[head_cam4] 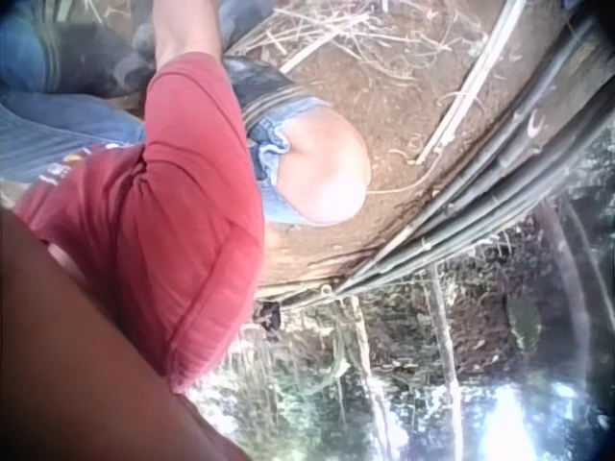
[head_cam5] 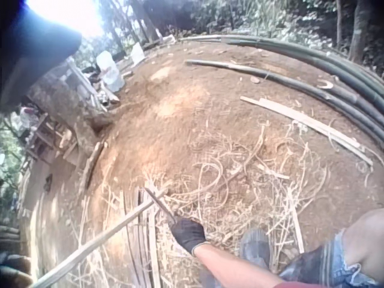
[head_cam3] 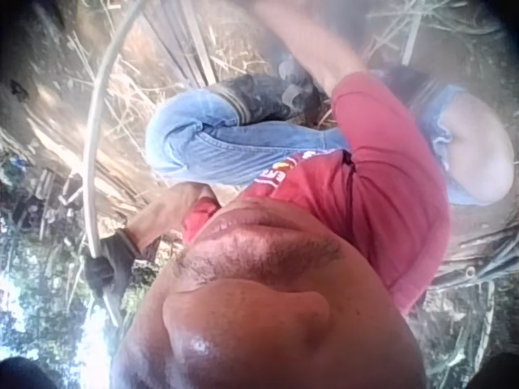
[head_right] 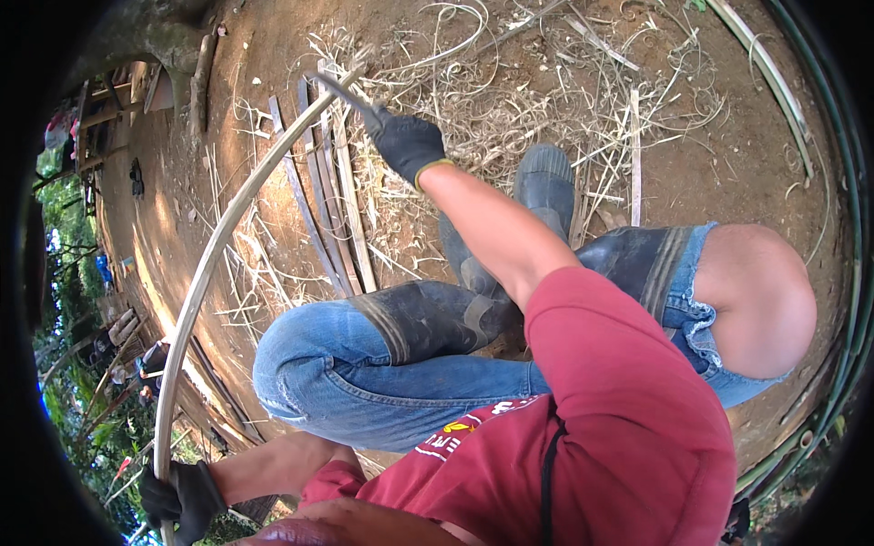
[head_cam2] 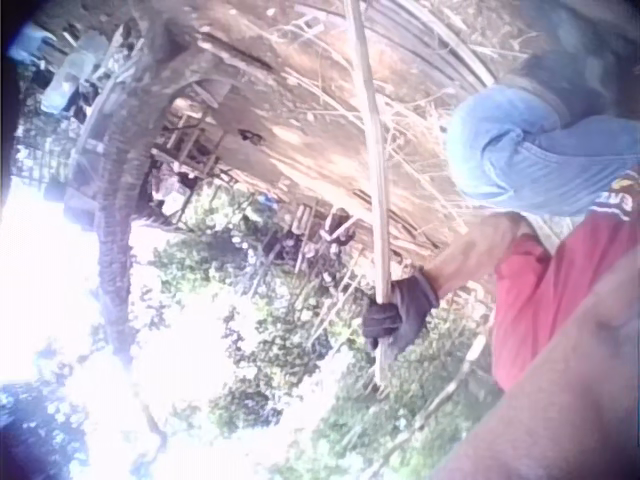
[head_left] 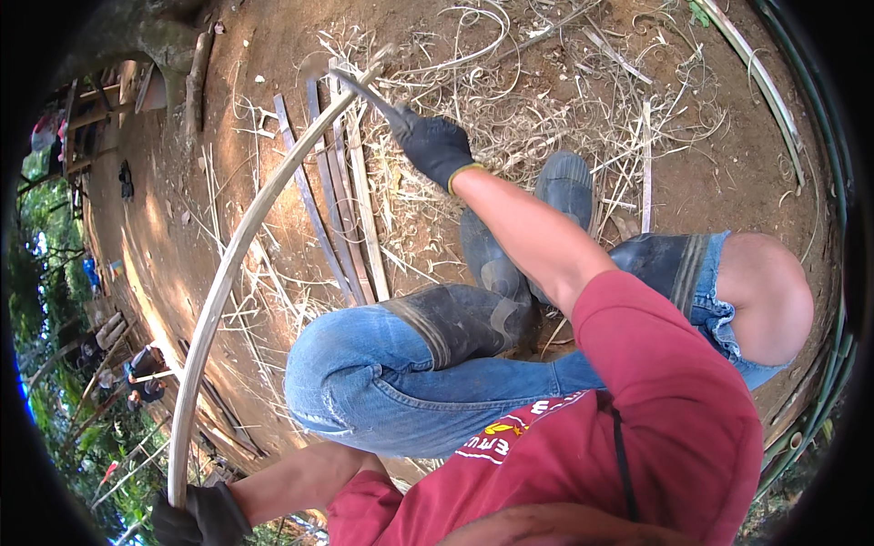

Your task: The person sits on the ground and uses a machete to shave and smooth a long, thin piece of bamboo. They hold the bamboo with one hand and repeatedly strike it with the machete to remove the outer layer and refine the shape.

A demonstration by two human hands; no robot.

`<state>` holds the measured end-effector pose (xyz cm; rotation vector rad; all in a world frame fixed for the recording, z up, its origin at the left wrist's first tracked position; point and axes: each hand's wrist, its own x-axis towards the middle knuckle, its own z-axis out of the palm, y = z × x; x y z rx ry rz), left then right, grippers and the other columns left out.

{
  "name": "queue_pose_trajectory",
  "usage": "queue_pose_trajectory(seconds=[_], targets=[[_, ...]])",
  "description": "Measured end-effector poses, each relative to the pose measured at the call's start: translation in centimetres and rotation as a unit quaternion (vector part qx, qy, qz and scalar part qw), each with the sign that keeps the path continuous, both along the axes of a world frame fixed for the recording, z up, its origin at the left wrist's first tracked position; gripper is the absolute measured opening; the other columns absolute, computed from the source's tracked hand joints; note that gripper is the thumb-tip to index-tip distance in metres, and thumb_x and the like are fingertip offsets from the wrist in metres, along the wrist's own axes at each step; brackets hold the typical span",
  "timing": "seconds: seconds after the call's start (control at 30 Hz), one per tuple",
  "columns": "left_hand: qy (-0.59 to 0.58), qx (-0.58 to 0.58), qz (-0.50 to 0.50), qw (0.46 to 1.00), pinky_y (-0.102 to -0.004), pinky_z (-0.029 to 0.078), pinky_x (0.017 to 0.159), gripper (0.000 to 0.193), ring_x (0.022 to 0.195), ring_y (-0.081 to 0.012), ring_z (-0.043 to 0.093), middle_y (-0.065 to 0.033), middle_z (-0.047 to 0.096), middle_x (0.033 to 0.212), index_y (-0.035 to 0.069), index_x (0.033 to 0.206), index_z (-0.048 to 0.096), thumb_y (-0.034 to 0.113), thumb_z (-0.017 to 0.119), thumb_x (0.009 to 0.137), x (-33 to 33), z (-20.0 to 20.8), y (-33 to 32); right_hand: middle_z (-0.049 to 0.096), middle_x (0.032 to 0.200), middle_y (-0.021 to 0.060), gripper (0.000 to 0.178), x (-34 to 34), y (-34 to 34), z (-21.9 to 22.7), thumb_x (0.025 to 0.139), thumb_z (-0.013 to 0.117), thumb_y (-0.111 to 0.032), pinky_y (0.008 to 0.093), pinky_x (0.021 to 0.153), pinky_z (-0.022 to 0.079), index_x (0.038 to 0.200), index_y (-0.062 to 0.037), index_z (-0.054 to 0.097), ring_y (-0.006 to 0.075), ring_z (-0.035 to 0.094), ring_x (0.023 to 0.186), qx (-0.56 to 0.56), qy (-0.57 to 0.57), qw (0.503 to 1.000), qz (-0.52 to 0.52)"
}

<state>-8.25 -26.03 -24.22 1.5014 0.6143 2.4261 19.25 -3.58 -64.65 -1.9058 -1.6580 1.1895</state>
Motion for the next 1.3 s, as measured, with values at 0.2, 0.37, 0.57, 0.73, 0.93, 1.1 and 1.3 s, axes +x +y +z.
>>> queue_pose_trajectory(seconds=[0.2, 0.37, 0.57, 0.73, 0.93, 1.1, 1.3], targets=[[-0.020, -0.010, -0.018, 1.000, -0.0279, 0.024, 0.047, 0.029, 0.041, -0.0093, 0.027, 0.0042, 0.029, 0.048, 0.015, 0.072, 0.045, 0.038, 0.054, 0.087, -0.9, 1.6, -0.4, 0.071, 0.103, 0.0185, 0.065, -0.6, 0.0, 2.1, 0.102, 0.019, -0.056, 0.0470, 0.081, 0.054, 0.132, -0.0128, 0.059, 0.0358, 0.069, 0.093, -0.051, 0.044, 0.996, 0.061], [0.023, -0.009, 0.099, 0.995, -0.0211, 0.021, 0.043, 0.042, 0.045, -0.0048, 0.028, 0.0094, 0.027, 0.055, 0.019, 0.074, 0.055, 0.056, 0.062, 0.091, 2.2, 0.4, 2.2, 0.071, 0.106, 0.0184, 0.066, -1.4, 3.1, -2.9, 0.103, 0.018, -0.053, 0.0474, 0.086, 0.053, 0.132, -0.0093, 0.058, 0.0359, 0.068, 0.096, 0.014, -0.019, 0.999, -0.023], [0.053, -0.015, 0.150, 0.987, -0.0217, 0.020, 0.043, 0.046, 0.045, -0.0063, 0.027, 0.0091, 0.026, 0.055, 0.019, 0.066, 0.046, 0.054, 0.061, 0.092, 2.2, 0.6, 2.3, 0.070, 0.103, 0.0198, 0.063, -1.0, 3.8, -5.7, 0.101, 0.024, -0.054, 0.0487, 0.088, 0.052, 0.136, -0.0126, 0.057, 0.0369, 0.068, 0.098, 0.022, 0.002, 0.996, -0.081], [-0.032, 0.025, -0.042, 0.998, -0.0202, 0.021, 0.043, 0.042, 0.045, -0.0046, 0.029, 0.0099, 0.028, 0.055, 0.017, 0.068, 0.046, 0.046, 0.058, 0.096, 3.1, -0.9, 3.0, 0.066, 0.120, 0.0203, 0.060, -0.6, 1.1, -2.8, 0.101, 0.029, -0.053, 0.0481, 0.096, 0.049, 0.130, -0.0122, 0.062, 0.0376, 0.064, 0.109, -0.001, 0.013, 0.999, -0.046], [0.125, 0.078, -0.087, 0.985, -0.0167, 0.022, 0.045, 0.032, 0.045, -0.0017, 0.030, 0.0108, 0.031, 0.056, 0.016, 0.074, 0.051, 0.034, 0.053, 0.100, 1.1, -0.7, 1.6, 0.068, 0.113, 0.0217, 0.064, -0.1, 1.1, -1.5, 0.101, 0.026, -0.055, 0.0495, 0.092, 0.050, 0.131, -0.0092, 0.061, 0.0402, 0.065, 0.104, -0.034, 0.056, 0.995, -0.071], [0.178, 0.069, -0.192, 0.963, -0.0201, 0.032, 0.049, 0.036, 0.045, -0.0040, 0.032, 0.0093, 0.031, 0.057, 0.016, 0.074, 0.046, 0.036, 0.043, 0.103, 3.1, -2.0, 2.6, 0.070, 0.083, 0.0185, 0.064, -2.8, -1.7, 2.1, 0.101, 0.027, -0.058, 0.0486, 0.073, 0.052, 0.140, -0.0145, 0.054, 0.0376, 0.068, 0.080, 0.072, 0.085, 0.994, -0.020], [0.232, 0.089, -0.076, 0.966, -0.0211, 0.035, 0.052, 0.036, 0.048, -0.0045, 0.033, 0.0089, 0.030, 0.061, 0.014, 0.082, 0.051, 0.038, 0.037, 0.106, 3.1, -1.1, 2.0, 0.070, 0.090, 0.0223, 0.060, -3.3, 0.6, -1.9, 0.101, 0.029, -0.055, 0.0513, 0.075, 0.052, 0.134, -0.0142, 0.059, 0.0412, 0.067, 0.084, 0.038, 0.064, 0.991, -0.108]])
